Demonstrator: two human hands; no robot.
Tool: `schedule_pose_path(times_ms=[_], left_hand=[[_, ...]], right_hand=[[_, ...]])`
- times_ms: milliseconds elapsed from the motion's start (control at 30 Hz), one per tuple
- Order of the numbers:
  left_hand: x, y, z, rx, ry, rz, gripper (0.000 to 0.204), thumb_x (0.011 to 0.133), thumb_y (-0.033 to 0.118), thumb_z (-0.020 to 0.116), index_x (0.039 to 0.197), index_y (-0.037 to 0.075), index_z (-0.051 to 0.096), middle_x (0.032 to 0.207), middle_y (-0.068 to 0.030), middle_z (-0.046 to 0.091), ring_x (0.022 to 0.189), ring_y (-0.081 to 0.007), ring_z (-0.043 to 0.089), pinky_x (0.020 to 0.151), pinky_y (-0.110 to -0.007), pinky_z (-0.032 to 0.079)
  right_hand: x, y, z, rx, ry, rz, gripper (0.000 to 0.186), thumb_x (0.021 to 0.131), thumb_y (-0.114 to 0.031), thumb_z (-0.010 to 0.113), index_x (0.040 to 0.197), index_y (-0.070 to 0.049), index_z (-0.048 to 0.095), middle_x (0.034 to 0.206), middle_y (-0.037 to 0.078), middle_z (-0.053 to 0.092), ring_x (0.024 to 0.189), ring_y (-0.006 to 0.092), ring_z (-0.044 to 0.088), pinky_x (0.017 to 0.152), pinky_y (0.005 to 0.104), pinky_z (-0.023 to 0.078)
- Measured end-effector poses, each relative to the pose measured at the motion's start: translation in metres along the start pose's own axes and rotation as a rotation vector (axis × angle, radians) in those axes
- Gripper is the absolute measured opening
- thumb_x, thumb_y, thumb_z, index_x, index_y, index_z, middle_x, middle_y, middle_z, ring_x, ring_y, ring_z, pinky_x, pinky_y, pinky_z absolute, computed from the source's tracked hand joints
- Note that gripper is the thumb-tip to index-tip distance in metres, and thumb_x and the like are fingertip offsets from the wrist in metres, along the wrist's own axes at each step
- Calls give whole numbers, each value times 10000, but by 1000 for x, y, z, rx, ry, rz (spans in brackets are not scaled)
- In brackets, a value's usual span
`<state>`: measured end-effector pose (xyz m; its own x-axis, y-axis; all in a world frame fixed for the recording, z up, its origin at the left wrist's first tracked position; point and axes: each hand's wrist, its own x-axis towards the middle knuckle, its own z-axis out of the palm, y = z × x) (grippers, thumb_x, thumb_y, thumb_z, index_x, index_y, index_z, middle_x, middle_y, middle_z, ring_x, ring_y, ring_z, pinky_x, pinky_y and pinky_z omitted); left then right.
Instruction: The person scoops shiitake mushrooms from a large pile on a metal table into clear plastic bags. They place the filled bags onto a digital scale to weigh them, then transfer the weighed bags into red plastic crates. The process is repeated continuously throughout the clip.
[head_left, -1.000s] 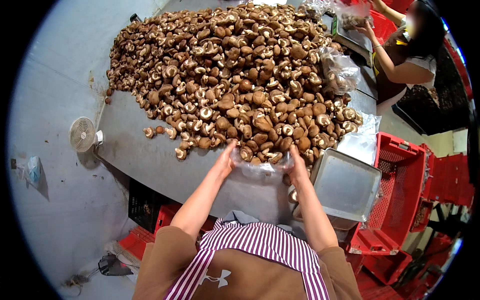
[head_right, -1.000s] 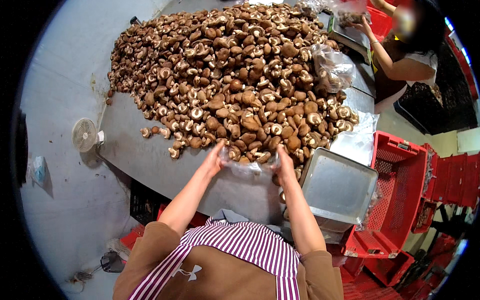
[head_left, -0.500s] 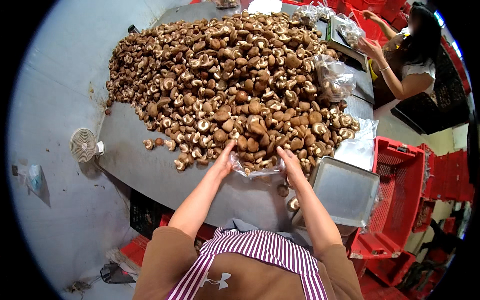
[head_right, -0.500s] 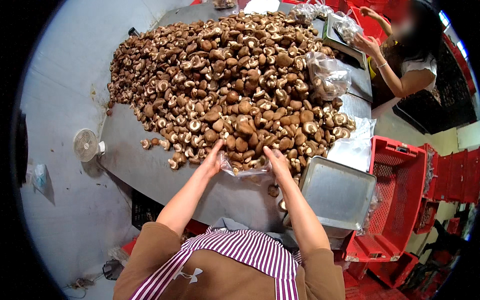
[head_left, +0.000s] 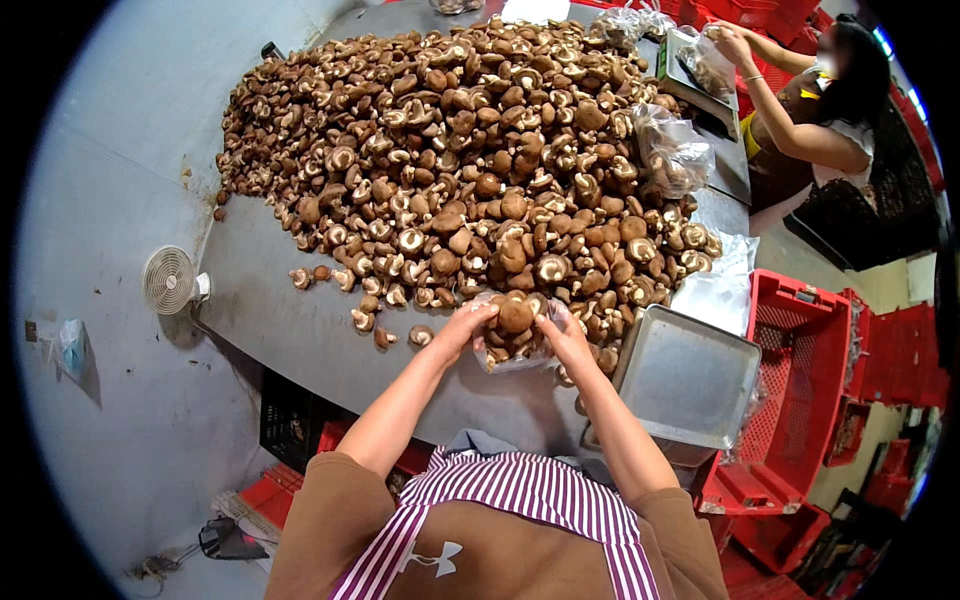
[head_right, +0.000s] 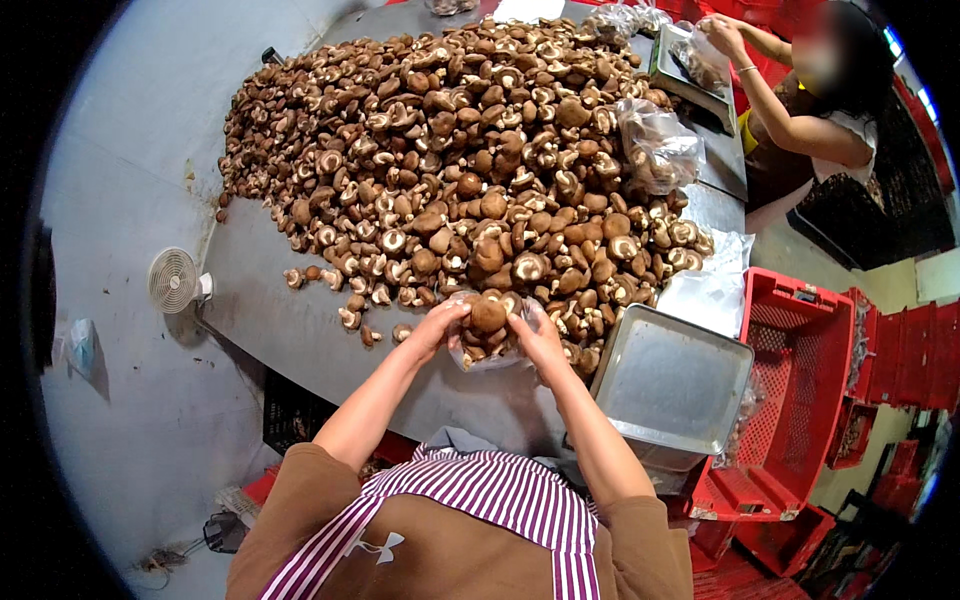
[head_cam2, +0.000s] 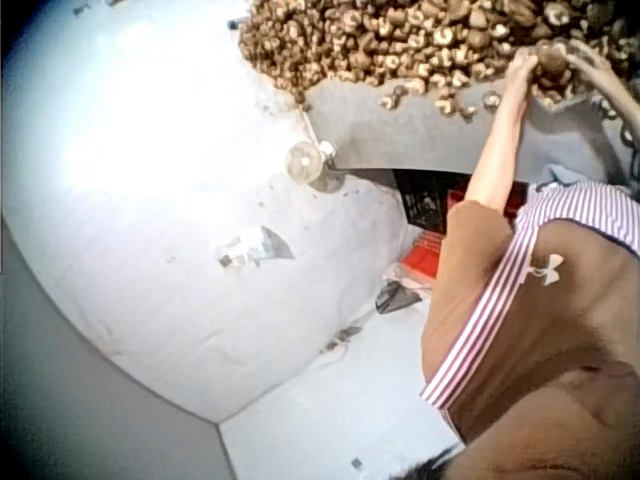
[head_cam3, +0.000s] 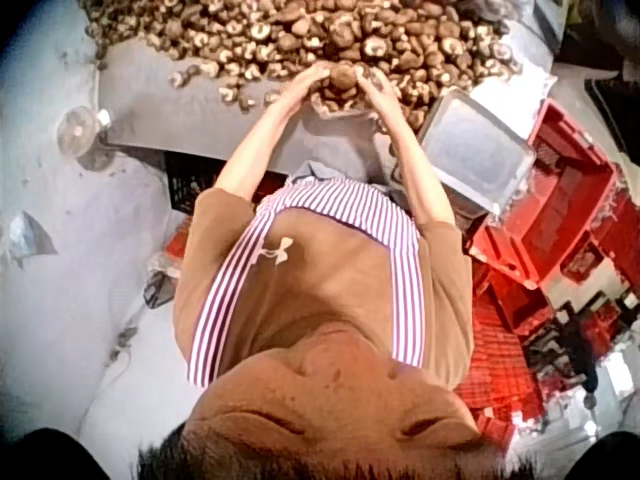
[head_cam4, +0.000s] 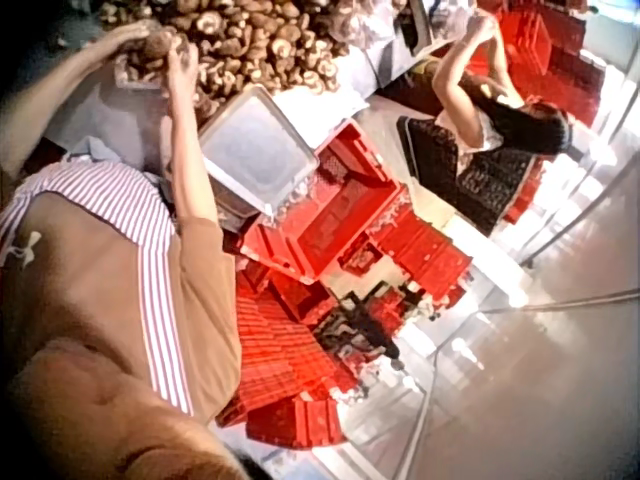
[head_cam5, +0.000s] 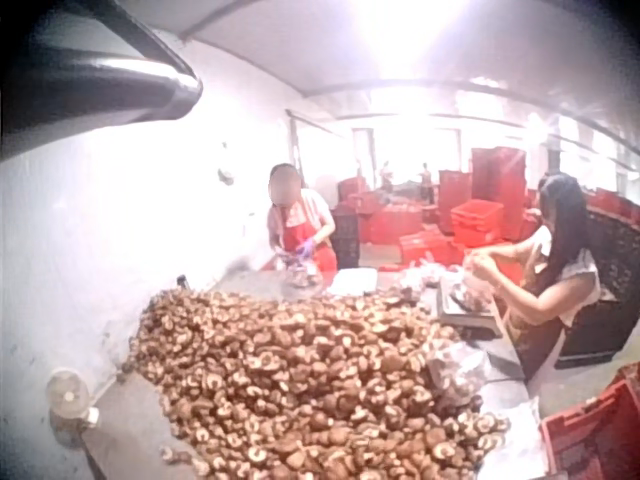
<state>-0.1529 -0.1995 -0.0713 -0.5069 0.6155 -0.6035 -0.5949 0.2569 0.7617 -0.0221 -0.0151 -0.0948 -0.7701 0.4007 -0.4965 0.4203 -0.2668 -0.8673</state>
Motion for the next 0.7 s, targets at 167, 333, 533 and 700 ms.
schedule_pose_path(times_ms=[167,333,533,700], left_hand=[[-40,-18,9,-49,-23,61,559,911,370,656,1377,94,520,956,9,639,625,-61,517,496,-211,400],[-52,-51,9,3,-29,16,477,960,414,599,1297,81,546,990,3,619,668,-70,538,545,-217,452],[-65,-68,19,11,-45,18,502,975,442,566,1298,58,542,971,5,625,725,-69,547,567,-219,456],[-81,-85,27,220,-94,179,542,910,307,699,1347,46,512,1083,-18,624,879,-109,586,714,-266,512]], right_hand=[[-49,-10,-14,83,-4,51,372,974,-239,590,1307,-76,564,648,-56,505,499,61,448,450,237,378],[-59,20,-17,51,-47,66,357,970,-216,593,1307,-102,581,686,-44,555,532,70,473,483,245,407],[-70,59,-14,-73,-73,-112,335,940,-135,618,1273,-102,626,824,-18,658,614,57,512,547,239,441],[-102,37,-7,24,-95,2,294,1004,-154,520,1271,-132,642,725,-75,542,555,37,448,483,217,369]])
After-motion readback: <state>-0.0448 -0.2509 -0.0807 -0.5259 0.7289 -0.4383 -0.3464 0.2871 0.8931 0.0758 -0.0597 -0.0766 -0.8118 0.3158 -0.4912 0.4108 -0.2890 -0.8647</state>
